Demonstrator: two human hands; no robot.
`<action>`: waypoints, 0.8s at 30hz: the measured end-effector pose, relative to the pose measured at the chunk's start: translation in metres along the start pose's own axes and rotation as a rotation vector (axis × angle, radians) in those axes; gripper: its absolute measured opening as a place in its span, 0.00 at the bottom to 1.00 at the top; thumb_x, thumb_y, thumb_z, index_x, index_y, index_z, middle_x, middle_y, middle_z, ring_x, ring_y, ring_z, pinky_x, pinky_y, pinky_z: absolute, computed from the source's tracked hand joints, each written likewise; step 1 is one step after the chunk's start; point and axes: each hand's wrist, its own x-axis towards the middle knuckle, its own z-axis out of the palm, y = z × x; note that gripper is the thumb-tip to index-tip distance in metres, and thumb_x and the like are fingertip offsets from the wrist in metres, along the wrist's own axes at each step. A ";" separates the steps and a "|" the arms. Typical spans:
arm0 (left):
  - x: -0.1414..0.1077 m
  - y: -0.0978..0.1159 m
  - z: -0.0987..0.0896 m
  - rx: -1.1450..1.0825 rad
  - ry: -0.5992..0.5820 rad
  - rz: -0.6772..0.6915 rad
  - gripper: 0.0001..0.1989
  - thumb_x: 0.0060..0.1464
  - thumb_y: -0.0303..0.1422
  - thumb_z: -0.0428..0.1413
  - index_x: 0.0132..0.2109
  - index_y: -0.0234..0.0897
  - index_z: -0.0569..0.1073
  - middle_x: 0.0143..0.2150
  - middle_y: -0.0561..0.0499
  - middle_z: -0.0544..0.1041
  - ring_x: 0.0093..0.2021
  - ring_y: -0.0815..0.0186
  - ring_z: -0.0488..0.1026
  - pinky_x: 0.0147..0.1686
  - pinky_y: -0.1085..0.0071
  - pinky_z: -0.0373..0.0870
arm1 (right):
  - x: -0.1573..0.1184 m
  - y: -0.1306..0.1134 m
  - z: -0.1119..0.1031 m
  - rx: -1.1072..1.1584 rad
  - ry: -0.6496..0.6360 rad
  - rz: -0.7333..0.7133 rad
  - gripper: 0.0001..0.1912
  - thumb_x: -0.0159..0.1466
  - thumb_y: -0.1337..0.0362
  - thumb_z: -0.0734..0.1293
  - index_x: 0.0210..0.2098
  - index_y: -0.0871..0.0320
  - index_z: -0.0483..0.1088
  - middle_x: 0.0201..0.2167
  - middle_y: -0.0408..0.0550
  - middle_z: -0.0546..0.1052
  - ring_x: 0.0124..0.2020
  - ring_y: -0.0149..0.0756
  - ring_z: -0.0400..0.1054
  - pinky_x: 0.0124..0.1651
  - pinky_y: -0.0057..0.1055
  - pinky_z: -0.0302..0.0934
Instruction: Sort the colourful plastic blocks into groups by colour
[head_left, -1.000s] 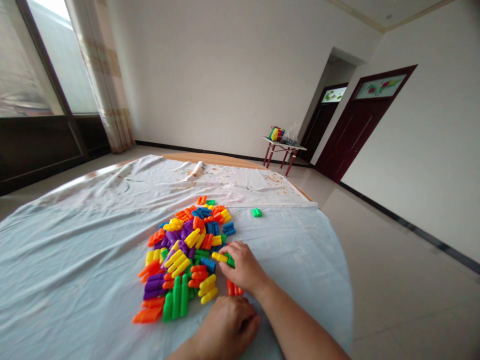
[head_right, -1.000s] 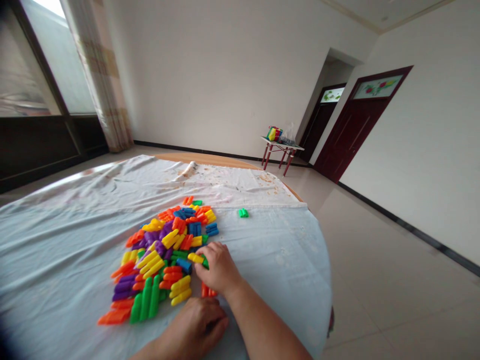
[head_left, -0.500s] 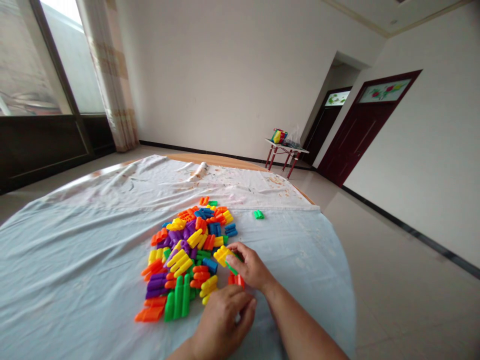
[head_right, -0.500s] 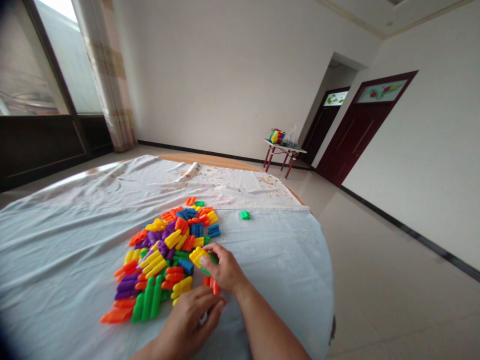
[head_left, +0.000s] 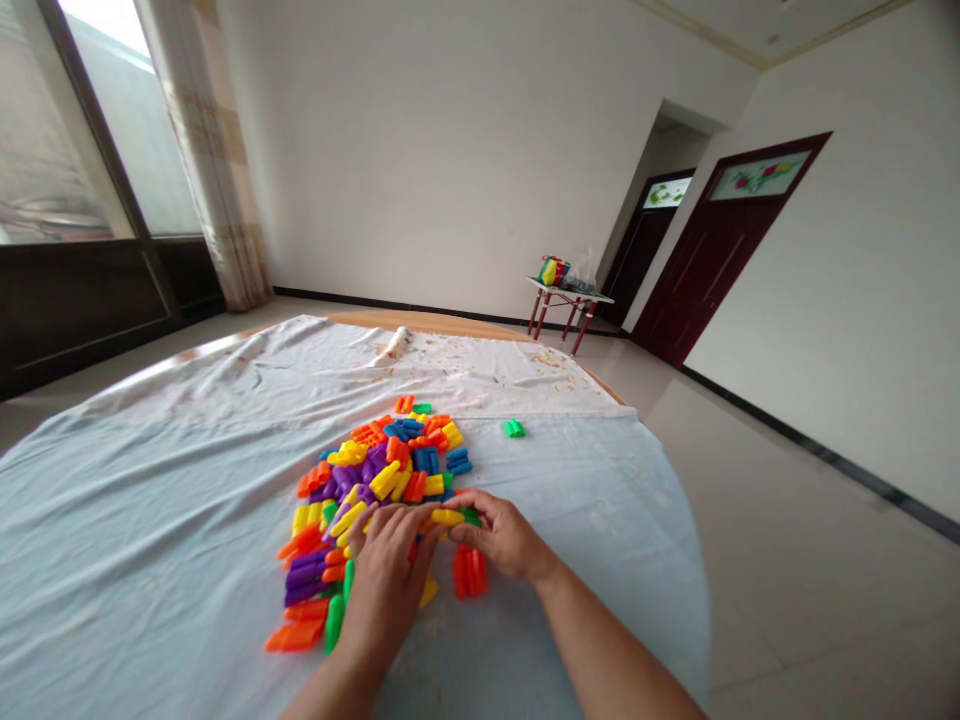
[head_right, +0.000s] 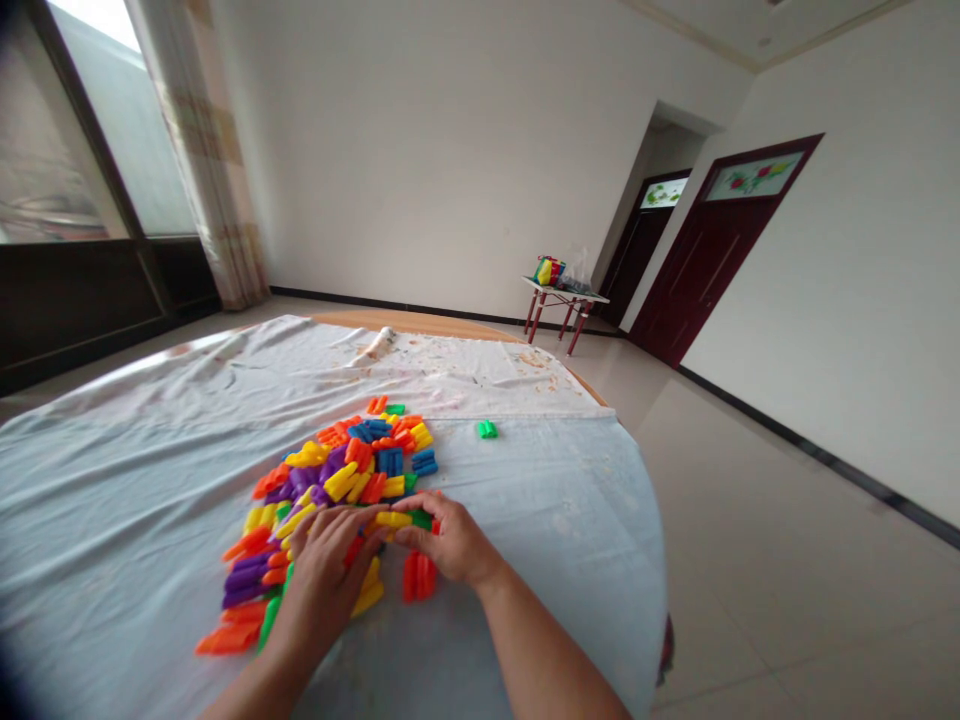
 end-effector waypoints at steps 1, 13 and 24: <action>0.002 -0.002 -0.003 -0.019 0.058 -0.030 0.11 0.56 0.40 0.50 0.41 0.42 0.74 0.37 0.51 0.78 0.41 0.61 0.71 0.48 0.58 0.60 | 0.000 0.002 -0.002 0.011 0.001 0.011 0.21 0.57 0.49 0.68 0.45 0.55 0.71 0.42 0.47 0.75 0.45 0.36 0.69 0.50 0.33 0.62; 0.000 -0.007 0.000 -0.197 0.129 -0.096 0.12 0.55 0.39 0.52 0.44 0.43 0.74 0.40 0.51 0.76 0.43 0.62 0.71 0.45 0.63 0.65 | 0.004 -0.010 0.009 0.011 0.110 -0.129 0.20 0.58 0.53 0.68 0.48 0.53 0.71 0.45 0.48 0.74 0.46 0.35 0.68 0.51 0.34 0.62; -0.009 0.011 -0.003 -0.159 0.069 0.221 0.10 0.57 0.33 0.51 0.45 0.40 0.72 0.36 0.51 0.77 0.38 0.68 0.73 0.40 0.72 0.68 | 0.004 0.018 -0.042 -0.579 0.516 -0.094 0.09 0.56 0.72 0.64 0.38 0.58 0.69 0.38 0.49 0.74 0.42 0.38 0.66 0.48 0.36 0.60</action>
